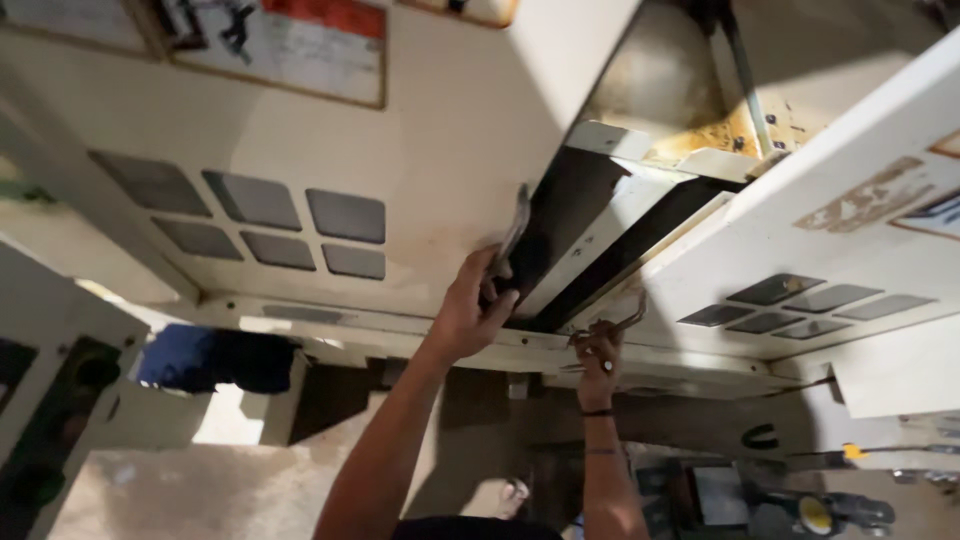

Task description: The person opens the doors of a large industrial machine, reaches inside to adjust or inspect internal components, and then closes the doors. The person uses a tool from a nearby green toolbox during the process.

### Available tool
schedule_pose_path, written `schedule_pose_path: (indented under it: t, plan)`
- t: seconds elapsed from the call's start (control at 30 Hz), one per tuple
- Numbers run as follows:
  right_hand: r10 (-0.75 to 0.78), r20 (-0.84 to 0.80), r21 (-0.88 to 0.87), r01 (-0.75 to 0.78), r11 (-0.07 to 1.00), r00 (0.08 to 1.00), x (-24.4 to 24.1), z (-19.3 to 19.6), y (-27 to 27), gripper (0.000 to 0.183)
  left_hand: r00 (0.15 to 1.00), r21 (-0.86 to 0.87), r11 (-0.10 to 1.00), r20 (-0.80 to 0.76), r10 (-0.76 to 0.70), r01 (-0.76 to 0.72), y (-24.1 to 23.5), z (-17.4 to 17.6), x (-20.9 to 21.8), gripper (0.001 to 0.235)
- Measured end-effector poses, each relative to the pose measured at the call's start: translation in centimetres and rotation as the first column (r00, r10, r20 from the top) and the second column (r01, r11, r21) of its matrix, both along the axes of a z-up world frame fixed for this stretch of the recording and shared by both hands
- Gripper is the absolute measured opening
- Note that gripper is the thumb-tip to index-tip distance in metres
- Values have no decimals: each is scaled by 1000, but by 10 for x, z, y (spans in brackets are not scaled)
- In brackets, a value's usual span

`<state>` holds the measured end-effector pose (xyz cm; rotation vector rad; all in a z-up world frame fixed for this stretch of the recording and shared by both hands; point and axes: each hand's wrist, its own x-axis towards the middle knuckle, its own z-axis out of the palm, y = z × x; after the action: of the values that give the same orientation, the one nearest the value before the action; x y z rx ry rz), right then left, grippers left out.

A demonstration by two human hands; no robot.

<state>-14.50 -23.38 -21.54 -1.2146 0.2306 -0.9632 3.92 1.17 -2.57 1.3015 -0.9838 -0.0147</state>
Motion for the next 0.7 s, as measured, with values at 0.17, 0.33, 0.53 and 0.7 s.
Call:
schedule_pose_path:
  t: [0.17, 0.33, 0.53, 0.7]
  plan:
    - [-55, 20, -493, 58, 868, 998, 0, 3, -6, 14, 999, 17, 998, 0, 53, -52, -11, -7, -3, 59]
    - [68, 13, -249, -62, 966, 998, -2, -1, -11, 8, 991, -4, 992, -44, 128, -129, -24, -23, -8, 61]
    - [86, -11, -325, -85, 942, 996, -9, -9, -17, 7, 987, -92, 983, -26, 157, -159, -34, -33, -14, 64]
    - [35, -88, -489, -74, 869, 995, -18, 3, -25, 9, 969, -111, 963, -59, 239, -244, -43, -26, -23, 64]
